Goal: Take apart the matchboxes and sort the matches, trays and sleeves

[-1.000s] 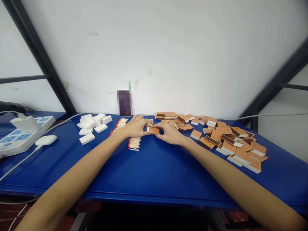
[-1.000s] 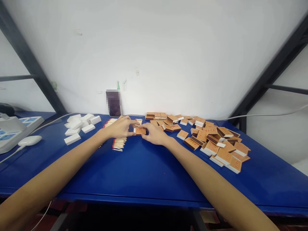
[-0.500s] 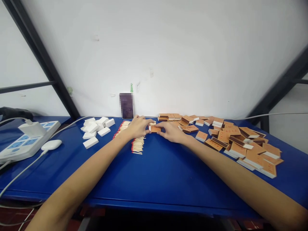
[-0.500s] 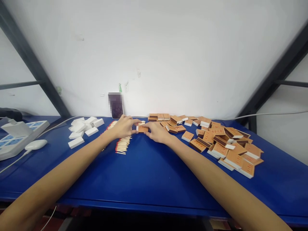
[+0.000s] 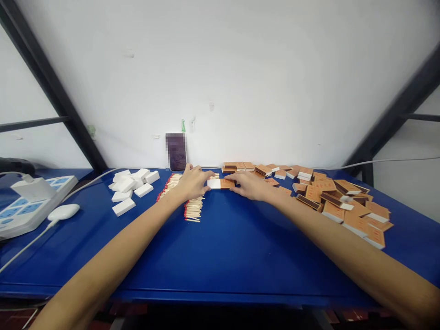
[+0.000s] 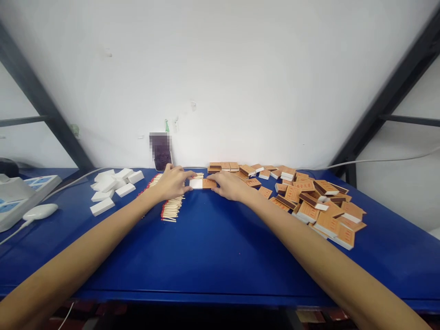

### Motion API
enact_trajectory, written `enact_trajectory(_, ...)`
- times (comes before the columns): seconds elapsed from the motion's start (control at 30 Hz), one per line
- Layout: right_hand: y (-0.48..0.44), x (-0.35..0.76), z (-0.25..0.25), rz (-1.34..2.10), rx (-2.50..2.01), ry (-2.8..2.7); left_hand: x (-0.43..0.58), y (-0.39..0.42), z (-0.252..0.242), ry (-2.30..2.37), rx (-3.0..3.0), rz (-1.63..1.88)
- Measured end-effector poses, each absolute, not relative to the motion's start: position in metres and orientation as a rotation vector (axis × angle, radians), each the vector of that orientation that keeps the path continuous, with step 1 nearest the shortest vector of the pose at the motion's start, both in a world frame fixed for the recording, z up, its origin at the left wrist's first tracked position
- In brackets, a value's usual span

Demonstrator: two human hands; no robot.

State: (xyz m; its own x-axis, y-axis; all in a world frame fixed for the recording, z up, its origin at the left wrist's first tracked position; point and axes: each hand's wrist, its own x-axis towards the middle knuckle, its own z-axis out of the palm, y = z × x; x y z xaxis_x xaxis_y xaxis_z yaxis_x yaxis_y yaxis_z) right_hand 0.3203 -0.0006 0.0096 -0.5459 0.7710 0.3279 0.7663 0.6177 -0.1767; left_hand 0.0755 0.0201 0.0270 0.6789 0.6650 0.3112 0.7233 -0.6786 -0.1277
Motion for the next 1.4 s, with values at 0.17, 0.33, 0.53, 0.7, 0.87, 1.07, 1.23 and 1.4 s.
enact_trajectory(0.17,-0.01,0.328,0.02,-0.122,-1.333,-2.471,0.076,0.02,0.026,-1.11,-2.622,-0.335)
enact_trajectory(0.33,-0.021,0.339,0.033,-0.18,-1.555,-2.156,0.074,0.02,0.029,-1.085,-2.609,-0.302)
enact_trajectory(0.53,-0.009,0.363,0.041,-0.286,-1.948,-2.038,0.071,0.023,0.03,-1.053,-2.655,-0.377)
enact_trajectory(0.7,-0.019,0.382,0.06,-0.226,-1.966,-2.089,0.072,0.021,0.032,-1.061,-2.628,-0.375)
enact_trajectory(0.87,-0.071,0.392,0.065,-0.481,-2.116,-2.383,0.07,0.02,0.034,-1.127,-2.619,-0.423)
enact_trajectory(1.07,-0.125,0.388,0.026,-0.62,-2.125,-2.485,0.07,0.018,0.032,-1.21,-2.67,-0.562)
enact_trajectory(1.23,-0.14,0.386,0.006,-0.639,-1.862,-2.551,0.07,0.016,0.042,-1.256,-2.671,-0.655)
enact_trajectory(1.4,-0.147,0.37,0.003,-0.371,-1.412,-2.593,0.035,0.012,0.066,-1.416,-2.479,-0.83)
